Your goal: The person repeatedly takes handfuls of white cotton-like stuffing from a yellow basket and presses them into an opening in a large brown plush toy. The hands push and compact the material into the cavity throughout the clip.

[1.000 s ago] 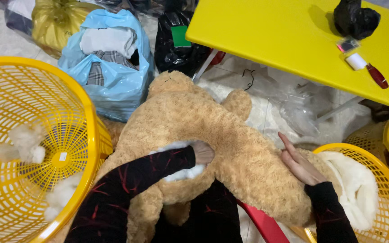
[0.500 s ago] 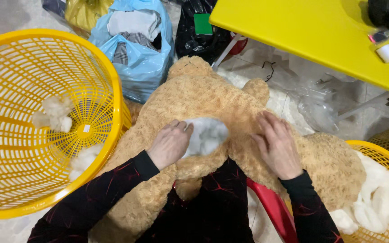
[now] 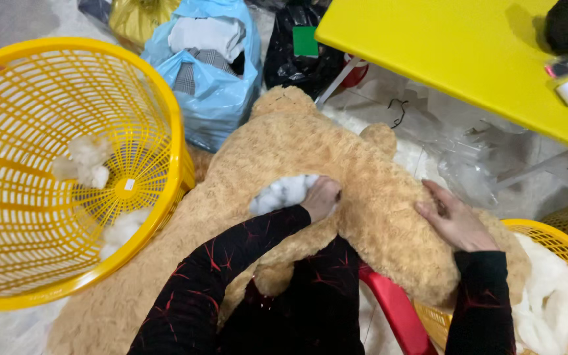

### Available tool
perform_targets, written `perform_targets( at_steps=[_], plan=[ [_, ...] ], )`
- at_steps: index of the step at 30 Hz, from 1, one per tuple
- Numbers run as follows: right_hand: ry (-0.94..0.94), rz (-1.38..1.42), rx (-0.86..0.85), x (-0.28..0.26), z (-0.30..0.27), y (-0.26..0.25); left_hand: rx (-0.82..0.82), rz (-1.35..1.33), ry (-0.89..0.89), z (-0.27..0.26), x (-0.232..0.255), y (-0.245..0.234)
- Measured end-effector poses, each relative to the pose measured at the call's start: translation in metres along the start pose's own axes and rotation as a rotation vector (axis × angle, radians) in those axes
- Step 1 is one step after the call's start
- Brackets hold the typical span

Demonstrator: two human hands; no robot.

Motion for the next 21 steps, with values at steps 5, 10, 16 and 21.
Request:
perform_targets(
  at_steps=[5, 10, 16, 21],
  plan=[
    [-0.050, 0.252, -0.144, 0.068, -0.005, 0.014, -0.493, 0.089, 0.181, 0.024, -0.051, 0.052],
    [-0.047, 0.271, -0.163, 0.065, 0.004, 0.021, -0.610, 0.140, 0.275, 0.018, -0.039, 0.018],
    [0.004, -0.298, -0.102, -0.028, -0.011, -0.008, -0.497, 0.120, 0.370, -0.033, 0.026, -0.132],
    [-0.530, -0.474, 0.179, -0.122, -0.027, 0.028, -0.533, -0.001, 0.241, -0.093, 0.072, -0.252]
  ],
)
Point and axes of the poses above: each hand's wrist, its own z-axis towards the middle knuckle, its own y-axis out of the palm, x = y × z, the point moved 2 cm from there along z, towards the middle knuckle, and after that the axes turned 9 degrees about z, right-handed, at the moved point
